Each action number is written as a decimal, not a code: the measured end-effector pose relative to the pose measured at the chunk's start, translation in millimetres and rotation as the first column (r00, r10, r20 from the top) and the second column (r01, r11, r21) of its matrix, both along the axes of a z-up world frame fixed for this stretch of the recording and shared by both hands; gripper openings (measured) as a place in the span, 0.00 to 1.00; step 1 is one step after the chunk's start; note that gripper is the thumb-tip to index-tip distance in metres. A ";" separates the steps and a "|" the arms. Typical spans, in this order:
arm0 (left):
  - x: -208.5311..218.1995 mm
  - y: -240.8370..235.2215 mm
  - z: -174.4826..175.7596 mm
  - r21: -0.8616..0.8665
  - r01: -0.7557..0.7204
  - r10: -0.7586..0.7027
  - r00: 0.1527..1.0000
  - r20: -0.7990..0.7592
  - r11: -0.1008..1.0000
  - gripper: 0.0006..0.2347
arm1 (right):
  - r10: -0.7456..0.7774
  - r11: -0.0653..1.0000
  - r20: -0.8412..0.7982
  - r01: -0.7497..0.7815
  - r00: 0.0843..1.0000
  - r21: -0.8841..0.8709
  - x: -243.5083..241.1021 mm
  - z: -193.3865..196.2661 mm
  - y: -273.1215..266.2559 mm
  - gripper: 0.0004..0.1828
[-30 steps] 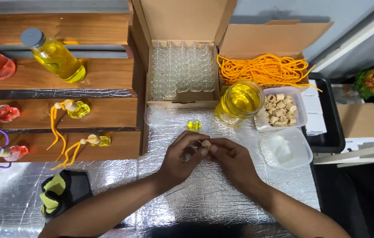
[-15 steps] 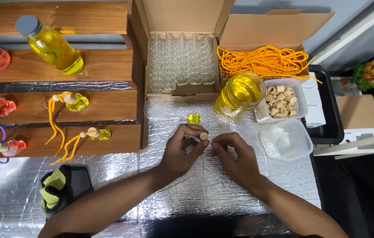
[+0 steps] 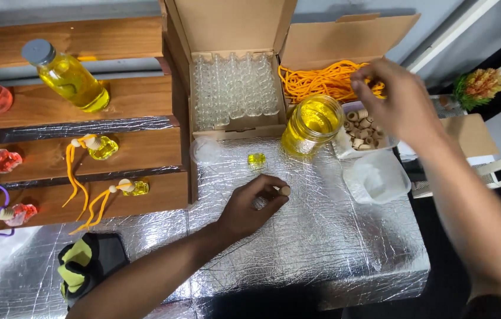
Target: Assembling decorative perfume bottle caps by threading yellow cords through wooden beads and attaching them to the caps.
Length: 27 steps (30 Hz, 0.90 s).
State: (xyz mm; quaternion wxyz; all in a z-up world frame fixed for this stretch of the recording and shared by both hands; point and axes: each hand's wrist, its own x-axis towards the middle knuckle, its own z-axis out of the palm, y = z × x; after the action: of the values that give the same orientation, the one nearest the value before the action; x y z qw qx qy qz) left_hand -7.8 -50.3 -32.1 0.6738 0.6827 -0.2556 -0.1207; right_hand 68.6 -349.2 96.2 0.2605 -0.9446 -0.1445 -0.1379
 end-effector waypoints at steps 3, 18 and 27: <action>0.7 -0.1 -0.8 0.056 0.068 -0.067 0.998 -0.020 0.996 0.09 | 0.023 0.994 -0.121 -0.036 0.992 -0.107 47.3 -23.1 -18.4 0.08; 3.6 1.6 0.9 0.183 0.124 -0.125 0.992 -0.009 0.975 0.11 | -0.016 0.936 -0.273 -0.082 0.962 -0.344 110.4 -48.8 -41.3 0.09; 4.1 0.9 3.1 0.136 0.121 -0.126 0.991 0.031 0.983 0.10 | 0.023 0.997 0.054 -0.019 0.998 -0.079 95.9 7.2 -85.8 0.04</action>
State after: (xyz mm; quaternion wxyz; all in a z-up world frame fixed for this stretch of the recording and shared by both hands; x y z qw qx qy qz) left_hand -3.7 -49.4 -29.0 0.6125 0.7114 -0.3021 -0.1659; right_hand 164.4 -435.0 103.3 0.2207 -0.9483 -0.1669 -0.1552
